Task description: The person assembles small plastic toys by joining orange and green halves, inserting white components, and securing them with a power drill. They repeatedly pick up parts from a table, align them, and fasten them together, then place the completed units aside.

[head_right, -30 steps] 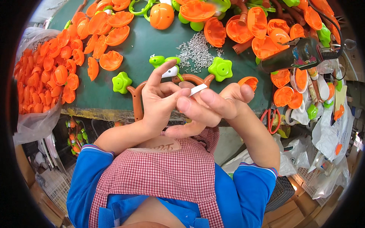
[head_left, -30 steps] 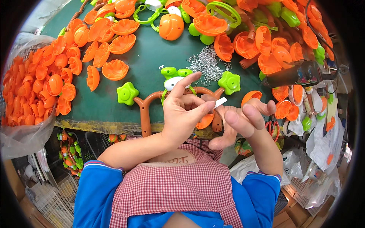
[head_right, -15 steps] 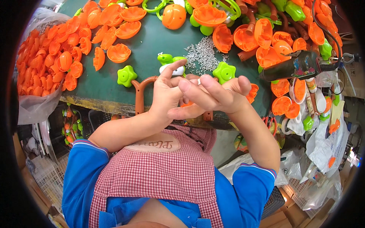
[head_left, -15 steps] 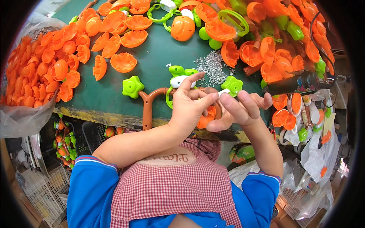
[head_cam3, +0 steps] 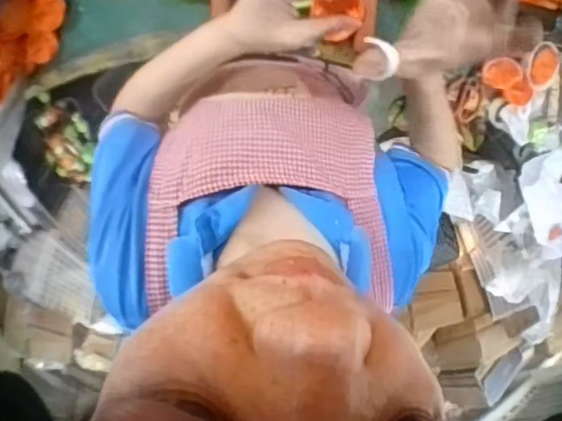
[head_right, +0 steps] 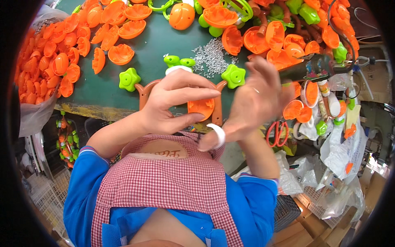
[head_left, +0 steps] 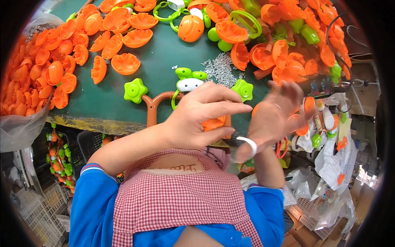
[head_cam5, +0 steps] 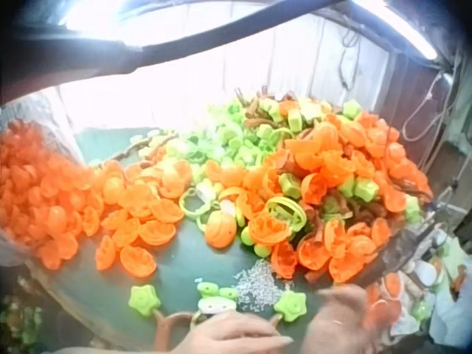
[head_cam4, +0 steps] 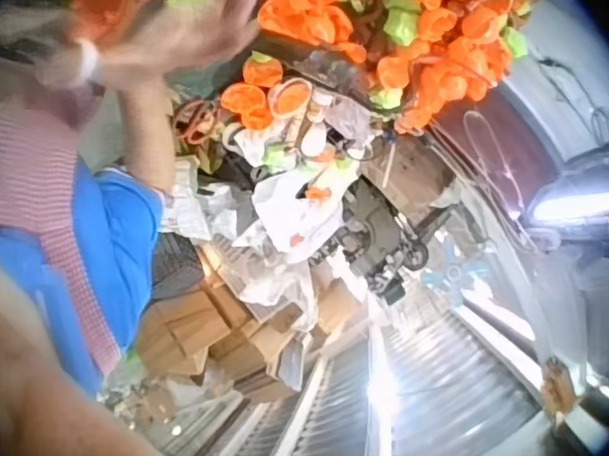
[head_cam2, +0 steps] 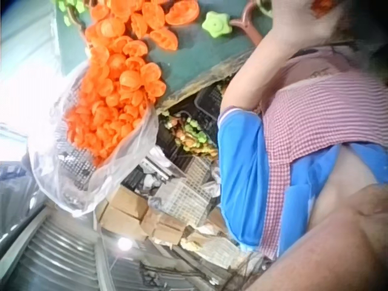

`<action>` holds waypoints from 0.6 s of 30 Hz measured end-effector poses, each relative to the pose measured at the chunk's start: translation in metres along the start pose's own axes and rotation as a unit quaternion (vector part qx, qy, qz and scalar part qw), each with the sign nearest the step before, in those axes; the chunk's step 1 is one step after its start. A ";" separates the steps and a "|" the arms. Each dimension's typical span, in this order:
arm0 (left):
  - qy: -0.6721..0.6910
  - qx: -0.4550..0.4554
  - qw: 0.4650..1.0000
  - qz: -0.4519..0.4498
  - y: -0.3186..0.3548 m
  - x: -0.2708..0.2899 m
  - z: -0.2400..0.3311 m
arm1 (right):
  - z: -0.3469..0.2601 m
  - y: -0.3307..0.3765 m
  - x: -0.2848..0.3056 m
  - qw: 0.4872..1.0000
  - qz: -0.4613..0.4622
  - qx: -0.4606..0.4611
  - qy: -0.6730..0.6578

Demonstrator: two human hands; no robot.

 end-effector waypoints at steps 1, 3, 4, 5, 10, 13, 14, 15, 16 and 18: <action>0.016 0.008 1.000 0.005 -0.003 -0.003 -0.001 | 0.021 0.011 0.000 0.984 0.059 -0.154 -0.069; 0.031 0.016 0.999 0.016 -0.009 -0.005 0.003 | 0.045 0.028 -0.004 0.932 0.138 -0.297 -0.154; 0.040 0.015 0.999 0.018 -0.013 -0.007 0.007 | 0.044 0.027 -0.005 0.925 0.134 -0.302 -0.188; 0.049 0.015 0.999 0.019 -0.016 -0.010 0.009 | 0.044 0.025 -0.007 0.916 0.131 -0.307 -0.223; 0.021 0.010 0.994 0.104 -0.023 -0.007 0.011 | 0.047 0.027 -0.024 0.885 0.098 -0.394 -0.227; 0.028 0.023 0.993 0.108 -0.024 -0.006 0.007 | 0.051 0.034 -0.032 0.856 0.107 -0.425 -0.273; 0.030 0.025 0.994 0.103 -0.026 -0.006 0.009 | 0.053 0.037 -0.033 0.841 0.118 -0.441 -0.292; 0.032 0.027 0.994 0.098 -0.028 -0.007 0.010 | 0.054 0.039 -0.035 0.821 0.119 -0.448 -0.334; 0.036 0.024 0.993 0.106 -0.028 -0.006 0.011 | 0.054 0.042 -0.039 0.800 0.117 -0.459 -0.367; 0.043 0.017 0.992 0.121 -0.029 -0.005 0.014 | 0.053 0.046 -0.047 0.755 0.115 -0.480 -0.431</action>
Point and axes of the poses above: each hand's wrist, its own y-axis away from the middle knuckle, its own x-axis out of the back of the hand, z = x × y, the point moved 9 cm from there along -y, towards the middle knuckle, and after that the axes turned 2 degrees about x, right-handed, at the moved point
